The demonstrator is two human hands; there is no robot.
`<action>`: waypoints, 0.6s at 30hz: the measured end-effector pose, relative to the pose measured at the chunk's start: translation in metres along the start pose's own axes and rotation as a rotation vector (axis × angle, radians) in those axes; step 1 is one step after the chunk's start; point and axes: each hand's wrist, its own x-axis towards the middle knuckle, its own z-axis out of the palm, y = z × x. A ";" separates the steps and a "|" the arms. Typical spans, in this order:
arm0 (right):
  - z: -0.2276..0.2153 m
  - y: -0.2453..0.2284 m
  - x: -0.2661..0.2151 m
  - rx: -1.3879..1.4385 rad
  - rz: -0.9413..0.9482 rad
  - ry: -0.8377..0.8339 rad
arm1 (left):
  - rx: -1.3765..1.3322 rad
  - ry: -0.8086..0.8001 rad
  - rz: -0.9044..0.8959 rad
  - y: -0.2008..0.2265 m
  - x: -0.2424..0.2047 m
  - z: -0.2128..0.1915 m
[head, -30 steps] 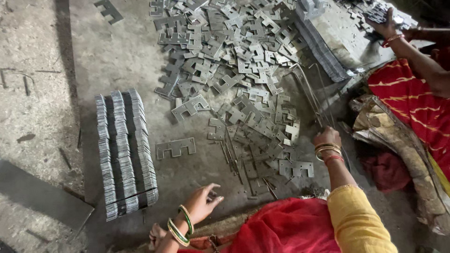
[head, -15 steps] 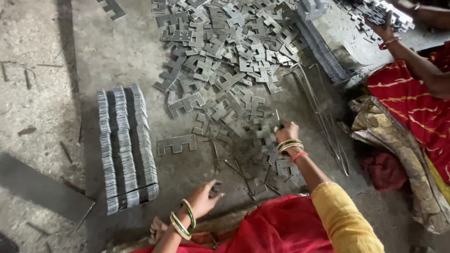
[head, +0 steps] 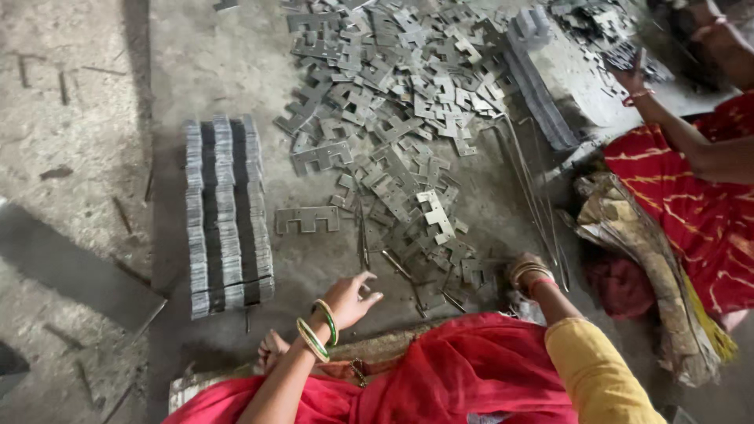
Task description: The person sits on the floor and repeatedly picks up small metal brackets from a scattered pile, aligns them, and stacks them into neat columns. The person occasionally uses a metal rod to move pieces aside and continues stacking until the columns grow taller.
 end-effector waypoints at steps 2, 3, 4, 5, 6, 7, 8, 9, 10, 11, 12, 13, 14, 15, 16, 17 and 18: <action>0.014 -0.021 0.001 0.037 -0.080 0.035 | -0.007 0.020 0.010 -0.003 -0.004 0.005; 0.018 -0.036 0.002 0.047 -0.112 0.074 | -0.006 0.023 0.013 -0.004 -0.001 0.005; 0.017 -0.052 0.004 0.043 -0.105 0.102 | -0.006 0.026 0.016 -0.004 0.001 0.005; 0.015 -0.070 0.007 0.043 -0.095 0.128 | -0.005 0.025 0.017 -0.005 0.001 0.005; 0.011 -0.082 0.004 0.043 -0.084 0.154 | -0.005 0.024 0.019 -0.006 0.002 0.005; 0.004 -0.088 -0.004 0.102 -0.161 0.220 | -0.003 0.018 0.020 -0.007 0.002 0.005; -0.004 -0.094 -0.013 0.153 -0.206 0.254 | -0.015 0.017 0.020 -0.007 0.002 0.004; -0.013 -0.100 -0.024 0.140 -0.234 0.260 | -0.026 0.016 0.021 -0.007 0.002 0.004; -0.022 -0.105 -0.037 0.123 -0.268 0.259 | -0.038 0.015 0.023 -0.008 0.003 0.003; -0.031 -0.106 -0.052 0.087 -0.307 0.251 | -0.040 0.044 0.001 -0.008 0.003 0.004; -0.039 -0.106 -0.068 0.024 -0.346 0.212 | -0.042 0.073 -0.022 -0.008 0.004 0.005; -0.043 -0.107 -0.084 -0.053 -0.382 0.160 | -0.043 0.103 -0.043 -0.009 0.005 0.006; -0.042 -0.106 -0.100 -0.129 -0.426 0.103 | -0.066 0.146 -0.026 -0.010 0.005 0.007; -0.038 -0.108 -0.114 -0.238 -0.467 0.017 | -0.087 0.196 -0.008 -0.011 0.007 0.005; -0.027 -0.112 -0.127 -0.260 -0.526 -0.079 | -0.107 0.246 0.009 -0.012 0.008 0.004; -0.012 -0.109 -0.140 -0.282 -0.584 -0.178 | -0.115 0.262 0.000 -0.014 0.008 0.004; 0.008 -0.111 -0.151 -0.346 -0.802 -0.162 | -0.123 0.278 -0.008 -0.016 0.009 0.004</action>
